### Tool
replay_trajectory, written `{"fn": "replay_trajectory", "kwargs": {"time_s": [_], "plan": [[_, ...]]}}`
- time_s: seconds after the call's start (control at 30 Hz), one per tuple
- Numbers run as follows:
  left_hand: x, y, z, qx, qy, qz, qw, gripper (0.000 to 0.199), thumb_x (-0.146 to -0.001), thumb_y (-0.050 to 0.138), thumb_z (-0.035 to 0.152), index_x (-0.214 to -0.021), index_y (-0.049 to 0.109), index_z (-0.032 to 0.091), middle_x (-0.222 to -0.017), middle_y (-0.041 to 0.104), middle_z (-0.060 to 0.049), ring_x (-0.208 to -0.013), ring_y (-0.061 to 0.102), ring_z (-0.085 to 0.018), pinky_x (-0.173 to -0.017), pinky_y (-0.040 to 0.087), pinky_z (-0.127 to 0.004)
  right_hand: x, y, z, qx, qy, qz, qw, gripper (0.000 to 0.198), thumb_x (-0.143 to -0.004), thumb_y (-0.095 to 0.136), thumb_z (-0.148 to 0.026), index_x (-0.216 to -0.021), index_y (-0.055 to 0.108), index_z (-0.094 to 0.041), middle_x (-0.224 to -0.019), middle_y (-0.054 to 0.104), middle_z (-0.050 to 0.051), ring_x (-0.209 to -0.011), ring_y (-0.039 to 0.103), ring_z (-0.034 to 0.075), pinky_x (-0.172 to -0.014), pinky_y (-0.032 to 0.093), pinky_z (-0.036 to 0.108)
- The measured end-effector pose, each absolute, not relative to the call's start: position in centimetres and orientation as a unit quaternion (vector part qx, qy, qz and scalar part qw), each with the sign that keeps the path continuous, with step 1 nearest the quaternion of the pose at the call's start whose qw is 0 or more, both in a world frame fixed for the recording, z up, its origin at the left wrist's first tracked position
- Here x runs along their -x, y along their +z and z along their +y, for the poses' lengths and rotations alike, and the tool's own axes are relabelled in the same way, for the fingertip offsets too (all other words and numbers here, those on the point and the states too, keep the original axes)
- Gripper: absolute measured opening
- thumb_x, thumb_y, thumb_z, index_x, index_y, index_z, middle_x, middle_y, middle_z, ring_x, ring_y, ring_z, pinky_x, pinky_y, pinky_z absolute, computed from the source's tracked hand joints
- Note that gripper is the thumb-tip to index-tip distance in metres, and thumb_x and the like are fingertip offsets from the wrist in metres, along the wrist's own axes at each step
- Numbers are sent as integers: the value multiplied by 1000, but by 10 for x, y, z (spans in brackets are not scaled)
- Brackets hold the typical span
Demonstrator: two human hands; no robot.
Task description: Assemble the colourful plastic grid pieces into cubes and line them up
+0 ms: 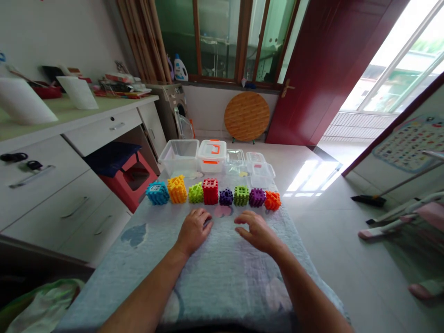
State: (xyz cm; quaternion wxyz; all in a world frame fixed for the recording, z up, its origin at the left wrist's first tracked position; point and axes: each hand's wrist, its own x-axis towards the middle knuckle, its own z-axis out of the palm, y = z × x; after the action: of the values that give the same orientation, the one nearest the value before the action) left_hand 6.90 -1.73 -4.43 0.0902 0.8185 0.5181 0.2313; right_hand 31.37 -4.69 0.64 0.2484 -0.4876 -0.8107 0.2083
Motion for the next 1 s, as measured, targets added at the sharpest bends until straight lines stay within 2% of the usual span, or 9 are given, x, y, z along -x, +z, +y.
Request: {"fn": "replay_trajectory", "kwargs": {"time_s": [0.07,0.23,0.33,0.47,0.6,0.7,0.9,1.0], "plan": [[-69,-44,-17,-815,234,520,97,12,-86,57,22,-90,67,18,-96,64,-9,-93,57,-25,-88,47,-39,-334,28,-35,500,171,-799,287,14,-85,62,-18,-96,69,-22,-96,67,5,-93,61,19,-86,46,33],[-68,-46,-15,-809,250,520,113,12,-84,57,23,-88,67,19,-96,64,-9,-92,58,-25,-87,47,-40,-393,52,22,628,27,-706,326,19,-83,58,-21,-96,71,-18,-98,66,9,-91,60,23,-87,46,38],[-67,-47,-14,-806,261,518,121,11,-83,57,24,-86,67,19,-94,64,-8,-92,58,-25,-86,47,-40,-414,44,54,705,-46,-651,277,32,-80,58,-21,-110,70,-17,-104,66,13,-97,59,28,-94,42,43],[-66,-47,-12,-804,272,513,130,11,-83,57,24,-85,67,20,-93,64,-7,-92,58,-25,-87,47,-40,-421,33,75,751,-28,-633,188,47,-81,58,-20,-127,63,-18,-104,69,14,-96,61,27,-90,42,39],[-65,-46,-11,-798,277,515,149,11,-82,56,23,-84,67,19,-93,64,-8,-93,59,-25,-87,47,-40,-419,26,82,764,28,-618,183,40,-83,53,-18,-121,67,-21,-98,73,8,-86,64,21,-78,45,30],[-64,-45,-10,-789,284,520,165,11,-82,56,23,-84,67,19,-92,64,-7,-93,59,-24,-88,47,-39,-416,22,85,768,32,-608,195,32,-85,52,-22,-111,71,-22,-89,74,7,-81,65,20,-71,44,28],[-62,-46,-9,-775,303,520,191,12,-82,56,25,-83,67,20,-93,66,-7,-93,61,-23,-88,48,-38,-413,17,84,785,-3,-578,223,26,-89,52,-29,-100,74,-21,-85,74,9,-79,66,22,-68,42,29],[-62,-46,-9,-774,307,519,194,12,-82,57,24,-83,67,20,-92,66,-7,-93,61,-23,-88,48,-39,-414,21,77,779,-25,-567,266,24,-89,52,-29,-98,73,-21,-82,74,8,-77,66,22,-69,43,30]]}}
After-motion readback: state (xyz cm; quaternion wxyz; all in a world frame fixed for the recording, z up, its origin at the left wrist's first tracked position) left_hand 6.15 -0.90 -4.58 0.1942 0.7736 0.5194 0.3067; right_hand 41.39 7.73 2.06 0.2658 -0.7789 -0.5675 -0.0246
